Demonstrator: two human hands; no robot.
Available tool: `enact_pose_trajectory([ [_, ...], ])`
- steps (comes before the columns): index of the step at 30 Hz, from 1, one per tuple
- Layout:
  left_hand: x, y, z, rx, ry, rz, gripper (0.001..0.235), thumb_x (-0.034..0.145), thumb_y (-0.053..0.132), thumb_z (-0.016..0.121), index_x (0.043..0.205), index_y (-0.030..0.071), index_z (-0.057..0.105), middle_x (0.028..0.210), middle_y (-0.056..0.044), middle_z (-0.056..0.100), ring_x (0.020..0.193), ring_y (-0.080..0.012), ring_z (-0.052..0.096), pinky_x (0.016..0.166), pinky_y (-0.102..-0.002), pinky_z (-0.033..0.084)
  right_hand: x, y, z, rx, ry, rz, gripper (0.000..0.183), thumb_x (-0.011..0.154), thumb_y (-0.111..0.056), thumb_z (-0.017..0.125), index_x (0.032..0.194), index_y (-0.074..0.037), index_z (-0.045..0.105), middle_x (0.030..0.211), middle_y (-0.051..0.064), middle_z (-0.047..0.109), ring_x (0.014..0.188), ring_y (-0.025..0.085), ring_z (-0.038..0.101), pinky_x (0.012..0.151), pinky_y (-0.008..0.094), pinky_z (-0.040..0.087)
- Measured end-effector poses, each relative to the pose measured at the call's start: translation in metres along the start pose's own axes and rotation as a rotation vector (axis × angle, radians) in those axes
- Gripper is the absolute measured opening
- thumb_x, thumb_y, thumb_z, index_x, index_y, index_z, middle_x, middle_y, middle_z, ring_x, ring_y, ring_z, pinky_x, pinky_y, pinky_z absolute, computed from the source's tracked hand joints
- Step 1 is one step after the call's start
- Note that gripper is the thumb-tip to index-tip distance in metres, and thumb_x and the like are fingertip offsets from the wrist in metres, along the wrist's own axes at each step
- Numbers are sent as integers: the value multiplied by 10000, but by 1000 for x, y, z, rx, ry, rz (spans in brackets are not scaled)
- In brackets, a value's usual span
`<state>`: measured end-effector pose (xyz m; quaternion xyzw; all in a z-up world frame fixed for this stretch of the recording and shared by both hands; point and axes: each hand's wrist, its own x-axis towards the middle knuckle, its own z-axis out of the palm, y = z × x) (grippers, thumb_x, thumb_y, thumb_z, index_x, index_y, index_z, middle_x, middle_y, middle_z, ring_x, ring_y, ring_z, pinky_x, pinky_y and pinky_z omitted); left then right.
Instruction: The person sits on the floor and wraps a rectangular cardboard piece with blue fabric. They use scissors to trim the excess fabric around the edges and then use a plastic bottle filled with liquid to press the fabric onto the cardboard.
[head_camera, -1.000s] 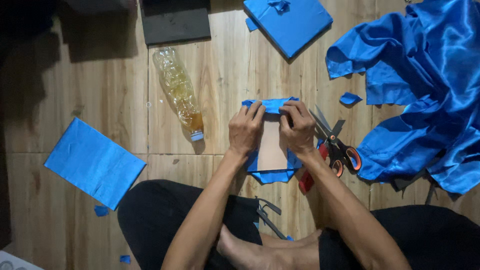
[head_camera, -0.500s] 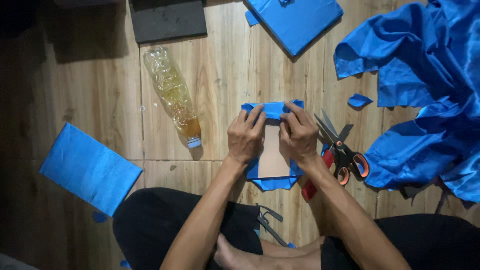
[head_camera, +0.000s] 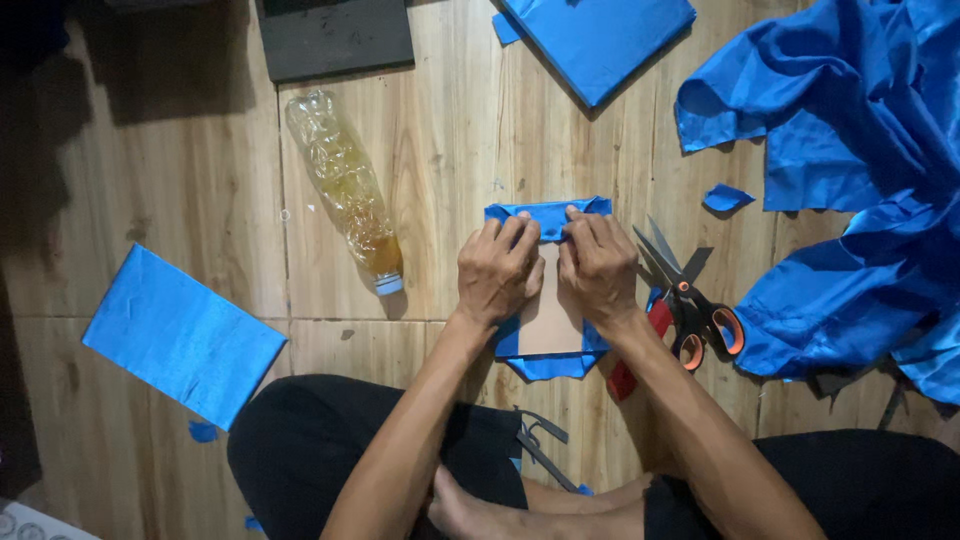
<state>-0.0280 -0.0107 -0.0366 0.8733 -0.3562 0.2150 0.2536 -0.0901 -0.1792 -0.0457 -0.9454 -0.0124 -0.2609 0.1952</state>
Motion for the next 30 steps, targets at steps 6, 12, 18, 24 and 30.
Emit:
enact_pose_trajectory([
  [6,6,3,-7,12,-1,-1,339,838,220,688,1166,178,762,1010,-25,648,765,-245,594,628,-351,492,8,-8,-8,27,32,3,407,891,9,685,1291,-68,667,864,93,610,722,330,618,705,454,553],
  [12,1,-1,-2,-8,12,40,319,804,196,724,1118,154,762,1007,-37,641,754,-243,594,627,-353,476,8,-9,-9,-81,-3,-89,336,860,-54,775,1192,-103,778,1022,64,659,839,282,658,751,389,567],
  [18,-1,-1,-1,13,11,49,267,825,189,691,1082,168,757,983,-18,621,723,-225,582,609,-347,453,4,-8,-8,-75,-39,-51,290,878,-53,778,1165,-79,813,1085,79,675,875,274,674,759,390,579],
  [24,-4,-2,2,7,-12,46,352,821,266,702,1159,171,728,920,-3,570,694,-225,574,628,-357,473,2,-6,-5,-60,-36,-72,327,818,-40,803,1145,-55,803,1119,96,680,914,306,681,795,423,587],
  [30,-5,-2,4,65,-21,52,359,817,239,726,1163,146,755,901,-22,579,673,-221,581,633,-365,472,2,-6,-6,-78,-20,-63,240,826,-46,807,1064,-74,815,1102,83,689,851,286,674,748,412,578],
])
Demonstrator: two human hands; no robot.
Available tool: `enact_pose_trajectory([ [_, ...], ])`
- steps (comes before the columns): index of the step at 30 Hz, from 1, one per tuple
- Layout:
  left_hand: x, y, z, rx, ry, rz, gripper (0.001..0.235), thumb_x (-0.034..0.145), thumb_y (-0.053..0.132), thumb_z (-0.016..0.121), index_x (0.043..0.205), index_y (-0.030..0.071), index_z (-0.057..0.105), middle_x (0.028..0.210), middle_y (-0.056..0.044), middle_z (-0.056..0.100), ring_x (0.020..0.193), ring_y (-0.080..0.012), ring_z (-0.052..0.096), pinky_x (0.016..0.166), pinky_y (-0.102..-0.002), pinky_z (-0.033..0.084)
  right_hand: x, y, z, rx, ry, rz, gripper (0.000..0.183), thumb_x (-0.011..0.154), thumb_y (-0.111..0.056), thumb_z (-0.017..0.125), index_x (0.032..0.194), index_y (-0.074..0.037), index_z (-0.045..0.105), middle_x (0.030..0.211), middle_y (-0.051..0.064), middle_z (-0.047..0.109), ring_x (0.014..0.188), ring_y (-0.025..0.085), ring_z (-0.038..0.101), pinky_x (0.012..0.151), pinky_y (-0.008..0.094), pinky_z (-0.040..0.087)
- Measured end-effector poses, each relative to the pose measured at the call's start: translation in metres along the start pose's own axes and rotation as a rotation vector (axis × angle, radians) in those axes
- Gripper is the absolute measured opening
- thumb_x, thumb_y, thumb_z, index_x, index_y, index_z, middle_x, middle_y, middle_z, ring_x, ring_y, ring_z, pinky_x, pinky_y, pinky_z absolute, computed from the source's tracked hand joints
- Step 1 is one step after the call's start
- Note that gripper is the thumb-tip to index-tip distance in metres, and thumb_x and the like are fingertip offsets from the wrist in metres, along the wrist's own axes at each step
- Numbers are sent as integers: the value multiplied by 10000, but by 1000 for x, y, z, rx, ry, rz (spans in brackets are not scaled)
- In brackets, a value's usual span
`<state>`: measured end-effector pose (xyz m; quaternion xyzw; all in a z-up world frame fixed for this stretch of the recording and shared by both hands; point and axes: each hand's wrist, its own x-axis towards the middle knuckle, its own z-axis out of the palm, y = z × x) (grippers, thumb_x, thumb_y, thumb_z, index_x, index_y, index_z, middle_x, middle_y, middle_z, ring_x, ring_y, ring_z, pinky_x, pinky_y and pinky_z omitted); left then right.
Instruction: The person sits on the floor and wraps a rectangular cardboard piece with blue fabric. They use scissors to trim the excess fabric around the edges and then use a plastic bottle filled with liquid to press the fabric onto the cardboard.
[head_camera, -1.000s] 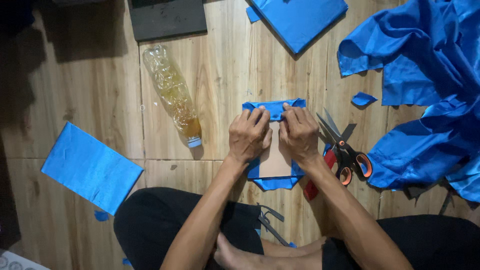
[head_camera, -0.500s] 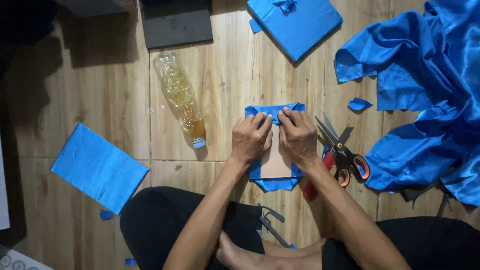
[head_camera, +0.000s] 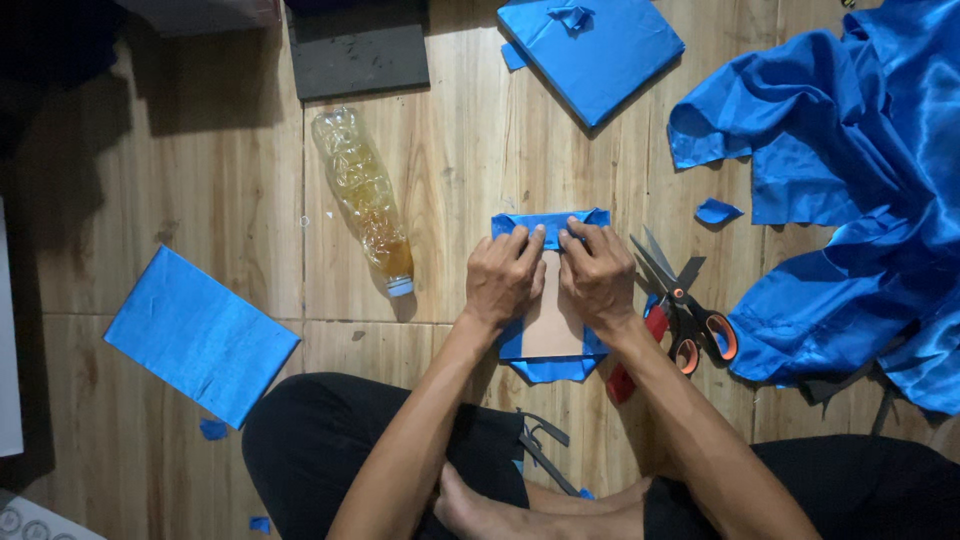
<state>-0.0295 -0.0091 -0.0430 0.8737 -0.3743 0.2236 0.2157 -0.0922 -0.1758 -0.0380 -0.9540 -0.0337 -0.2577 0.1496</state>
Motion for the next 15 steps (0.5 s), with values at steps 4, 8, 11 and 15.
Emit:
enact_pose_trajectory([
  [4,0,0,1,-4,15,11,294,813,196,721,1102,148,750,903,-22,565,678,-225,568,621,-363,453,6,-4,-5,2,28,-5,152,878,-46,775,1026,-71,799,1154,94,693,854,289,671,745,416,570],
  [8,-2,-1,4,-18,17,21,233,808,192,720,1038,156,726,893,-13,556,681,-226,568,612,-364,450,-1,2,2,-18,-7,-14,153,842,-88,796,992,-104,775,1132,45,710,828,250,665,736,391,570],
  [11,1,-1,0,-23,22,22,189,817,197,722,1003,161,719,880,-6,558,683,-221,576,607,-354,458,3,-1,0,12,19,1,113,875,-60,746,960,-123,707,1001,35,667,769,257,637,695,378,550],
  [15,0,-1,-2,-44,11,4,152,797,197,715,946,182,689,836,4,509,693,-224,571,629,-349,475,9,-4,-6,-6,23,-13,300,876,-37,691,1150,-159,708,973,27,639,765,262,623,690,386,546],
])
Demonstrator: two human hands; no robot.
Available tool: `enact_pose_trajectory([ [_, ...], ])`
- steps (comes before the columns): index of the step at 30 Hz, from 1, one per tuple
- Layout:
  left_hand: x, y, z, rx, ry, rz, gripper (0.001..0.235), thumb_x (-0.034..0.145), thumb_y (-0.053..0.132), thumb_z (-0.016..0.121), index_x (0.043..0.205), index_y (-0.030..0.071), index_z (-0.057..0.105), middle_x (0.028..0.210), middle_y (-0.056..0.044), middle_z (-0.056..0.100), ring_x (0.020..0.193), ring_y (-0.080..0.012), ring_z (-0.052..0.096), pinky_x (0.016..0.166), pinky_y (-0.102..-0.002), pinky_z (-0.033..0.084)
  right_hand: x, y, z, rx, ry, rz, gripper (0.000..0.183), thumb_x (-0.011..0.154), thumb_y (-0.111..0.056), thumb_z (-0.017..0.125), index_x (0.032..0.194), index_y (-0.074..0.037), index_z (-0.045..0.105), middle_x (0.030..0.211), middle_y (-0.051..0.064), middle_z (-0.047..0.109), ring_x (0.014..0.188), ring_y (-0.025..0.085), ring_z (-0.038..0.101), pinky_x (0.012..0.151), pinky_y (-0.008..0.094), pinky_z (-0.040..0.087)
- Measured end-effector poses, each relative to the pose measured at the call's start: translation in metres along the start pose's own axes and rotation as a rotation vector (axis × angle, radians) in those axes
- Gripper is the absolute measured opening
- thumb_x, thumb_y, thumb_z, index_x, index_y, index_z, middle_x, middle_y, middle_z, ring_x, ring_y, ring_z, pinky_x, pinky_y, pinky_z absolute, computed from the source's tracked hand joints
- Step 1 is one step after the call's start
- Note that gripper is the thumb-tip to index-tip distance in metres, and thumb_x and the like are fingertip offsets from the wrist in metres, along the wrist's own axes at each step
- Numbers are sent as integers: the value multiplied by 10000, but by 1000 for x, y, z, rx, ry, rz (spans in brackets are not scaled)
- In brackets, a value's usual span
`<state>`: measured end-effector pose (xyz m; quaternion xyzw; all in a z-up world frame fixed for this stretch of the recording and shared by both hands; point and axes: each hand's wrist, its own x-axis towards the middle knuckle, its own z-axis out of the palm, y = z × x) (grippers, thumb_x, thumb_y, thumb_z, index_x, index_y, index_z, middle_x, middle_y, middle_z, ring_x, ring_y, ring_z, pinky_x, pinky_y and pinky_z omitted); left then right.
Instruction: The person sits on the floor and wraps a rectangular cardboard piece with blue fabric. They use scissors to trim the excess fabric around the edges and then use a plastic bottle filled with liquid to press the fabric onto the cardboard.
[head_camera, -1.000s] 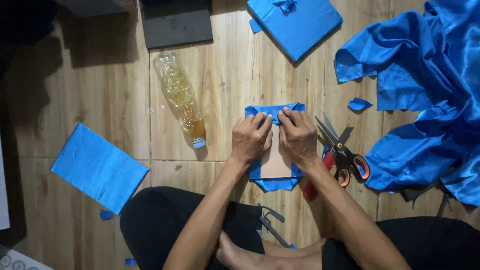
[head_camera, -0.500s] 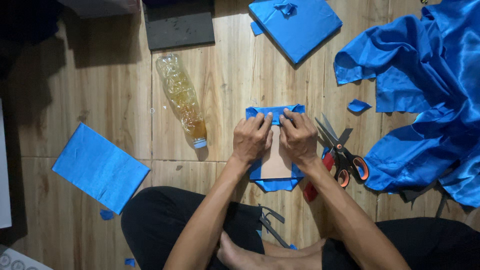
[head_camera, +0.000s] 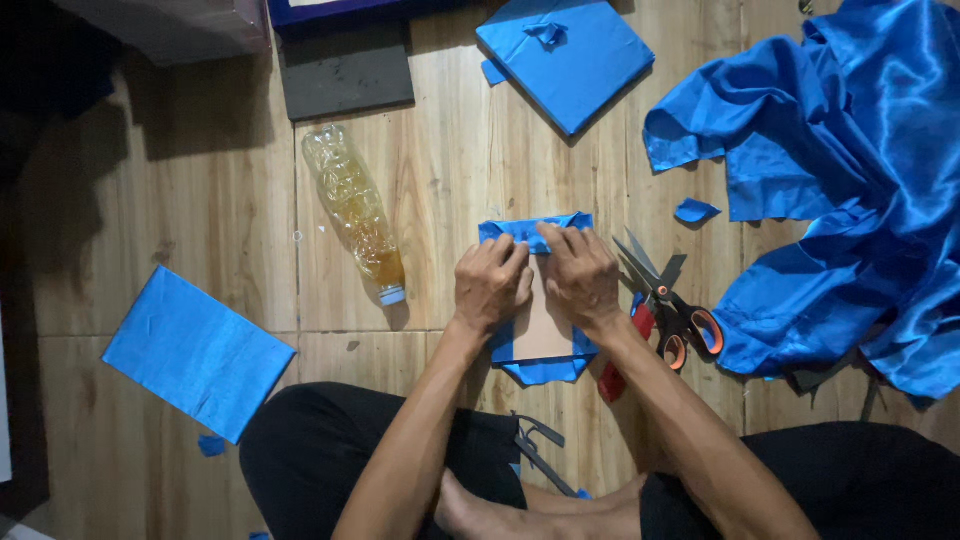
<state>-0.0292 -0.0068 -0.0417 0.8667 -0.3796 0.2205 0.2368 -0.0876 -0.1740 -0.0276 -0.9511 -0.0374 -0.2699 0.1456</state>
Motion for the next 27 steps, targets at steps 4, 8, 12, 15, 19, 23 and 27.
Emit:
enact_pose_trajectory([
  [4,0,6,-24,-150,19,-155,194,806,172,691,999,175,711,864,-8,554,734,-249,625,649,-334,528,0,-1,-2,-95,32,-86,208,871,-134,795,1071,-178,759,996,16,631,778,219,614,679,344,526],
  [8,3,7,-44,-39,3,-241,359,891,141,638,1246,147,689,827,-30,529,723,-270,637,643,-351,552,1,-2,0,-73,89,-75,76,904,-128,790,957,-172,759,909,17,550,721,234,584,642,346,516],
  [12,-4,14,-40,148,-157,-212,518,959,300,620,1472,230,648,743,-45,610,621,-266,668,581,-398,576,0,-2,0,-78,95,-79,70,928,-117,779,929,-176,741,872,13,525,706,236,578,618,352,501],
  [15,-5,15,-34,186,-135,-196,489,986,307,565,1454,219,674,731,-66,608,583,-285,671,567,-421,572,3,-4,-1,-64,102,-72,82,936,-125,781,890,-169,730,839,0,516,674,229,569,584,346,483],
  [19,-8,13,-27,229,-78,-141,415,975,297,565,1328,181,750,711,-51,579,543,-269,649,516,-404,538,6,-6,-4,-34,112,-58,90,950,-114,763,880,-160,730,905,18,568,690,229,584,598,344,496],
  [23,-15,9,-17,238,-55,-118,427,956,313,572,1322,192,756,738,-30,569,561,-248,635,513,-395,538,14,-13,-18,-19,108,-89,59,940,-82,755,911,-130,736,1064,52,659,750,242,617,649,361,524],
  [27,-18,8,-14,245,-40,-106,452,919,322,610,1322,181,756,755,-43,576,590,-260,636,517,-404,540,-7,5,4,28,22,-102,168,816,-92,793,967,-147,746,1098,32,679,816,255,638,685,377,547],
])
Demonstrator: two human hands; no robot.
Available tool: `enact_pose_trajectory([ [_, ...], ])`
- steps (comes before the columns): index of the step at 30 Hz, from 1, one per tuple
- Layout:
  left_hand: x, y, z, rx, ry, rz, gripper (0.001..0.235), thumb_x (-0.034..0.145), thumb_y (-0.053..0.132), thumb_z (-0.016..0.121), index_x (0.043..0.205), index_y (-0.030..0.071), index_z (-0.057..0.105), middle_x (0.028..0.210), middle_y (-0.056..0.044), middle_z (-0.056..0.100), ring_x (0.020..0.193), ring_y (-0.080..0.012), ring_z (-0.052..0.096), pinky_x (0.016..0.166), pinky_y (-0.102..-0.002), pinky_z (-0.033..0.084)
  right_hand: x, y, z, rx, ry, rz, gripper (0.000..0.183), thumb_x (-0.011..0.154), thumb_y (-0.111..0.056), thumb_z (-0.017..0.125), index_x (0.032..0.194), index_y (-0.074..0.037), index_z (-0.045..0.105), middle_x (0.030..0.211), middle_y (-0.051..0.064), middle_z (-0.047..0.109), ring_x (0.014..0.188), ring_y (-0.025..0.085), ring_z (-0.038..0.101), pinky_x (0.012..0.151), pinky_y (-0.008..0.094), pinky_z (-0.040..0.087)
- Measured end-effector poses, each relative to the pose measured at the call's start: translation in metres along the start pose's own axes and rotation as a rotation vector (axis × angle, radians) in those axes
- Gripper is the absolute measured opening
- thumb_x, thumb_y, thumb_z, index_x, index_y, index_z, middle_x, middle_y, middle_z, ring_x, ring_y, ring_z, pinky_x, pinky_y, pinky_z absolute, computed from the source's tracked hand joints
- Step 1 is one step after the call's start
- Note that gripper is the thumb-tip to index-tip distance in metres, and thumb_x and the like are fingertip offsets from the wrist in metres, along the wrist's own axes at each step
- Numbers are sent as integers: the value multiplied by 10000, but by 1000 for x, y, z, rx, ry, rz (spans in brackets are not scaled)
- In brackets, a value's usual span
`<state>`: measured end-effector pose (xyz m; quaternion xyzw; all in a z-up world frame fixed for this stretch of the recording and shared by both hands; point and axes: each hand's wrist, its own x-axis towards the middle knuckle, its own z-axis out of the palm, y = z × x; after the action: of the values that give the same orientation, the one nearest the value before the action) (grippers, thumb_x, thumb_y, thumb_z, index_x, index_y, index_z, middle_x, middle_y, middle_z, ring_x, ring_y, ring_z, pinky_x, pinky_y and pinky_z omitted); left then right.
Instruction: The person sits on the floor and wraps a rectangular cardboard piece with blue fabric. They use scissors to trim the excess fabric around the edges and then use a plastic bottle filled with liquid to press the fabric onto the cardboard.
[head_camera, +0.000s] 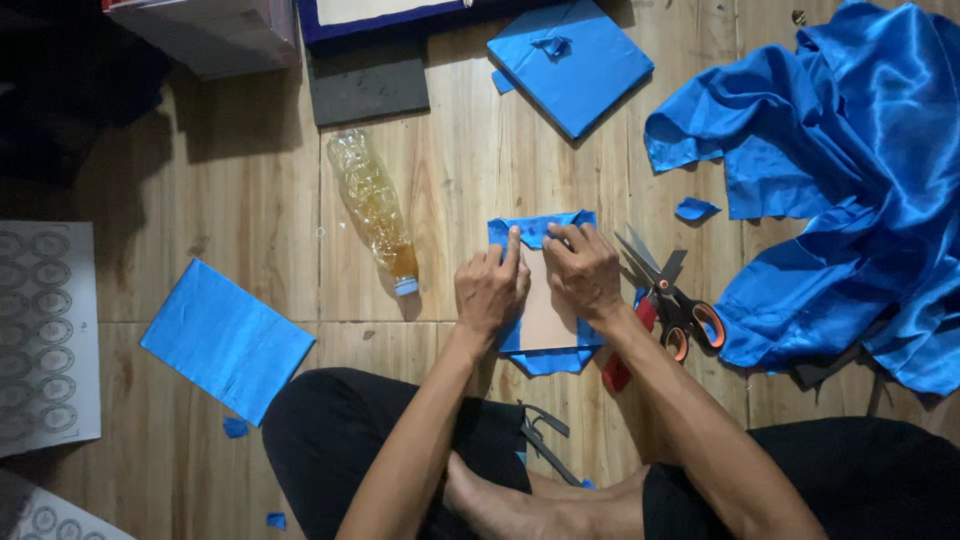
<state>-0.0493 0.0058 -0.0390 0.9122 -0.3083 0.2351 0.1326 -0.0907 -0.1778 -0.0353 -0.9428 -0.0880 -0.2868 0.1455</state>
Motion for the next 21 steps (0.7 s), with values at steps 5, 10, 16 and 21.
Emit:
enact_pose_trajectory([
  [5,3,2,-1,37,34,36,409,919,305,627,1262,131,768,921,-60,620,745,-269,611,542,-383,533,0,-1,1,16,17,0,166,825,-70,766,963,-162,757,1050,15,680,813,261,633,678,373,540],
  [10,8,6,-3,46,61,192,239,956,148,624,1124,65,773,1369,-149,695,1299,-334,644,1067,-468,493,5,-6,-4,-46,36,-9,137,840,-72,772,932,-174,764,1022,2,699,889,251,646,724,365,531],
  [16,2,5,5,-39,-6,240,326,990,117,614,1309,86,672,1230,-146,706,1303,-316,658,1218,-559,417,11,-11,-13,-142,93,-38,111,848,-129,786,904,-225,778,993,-40,733,1032,220,677,890,383,488],
  [21,6,4,-6,-5,-30,260,317,980,110,636,1286,104,721,1167,-112,685,1268,-295,650,1167,-581,428,-3,-4,-1,-90,120,-67,103,833,-108,778,873,-202,762,953,-41,732,952,190,695,965,412,475],
])
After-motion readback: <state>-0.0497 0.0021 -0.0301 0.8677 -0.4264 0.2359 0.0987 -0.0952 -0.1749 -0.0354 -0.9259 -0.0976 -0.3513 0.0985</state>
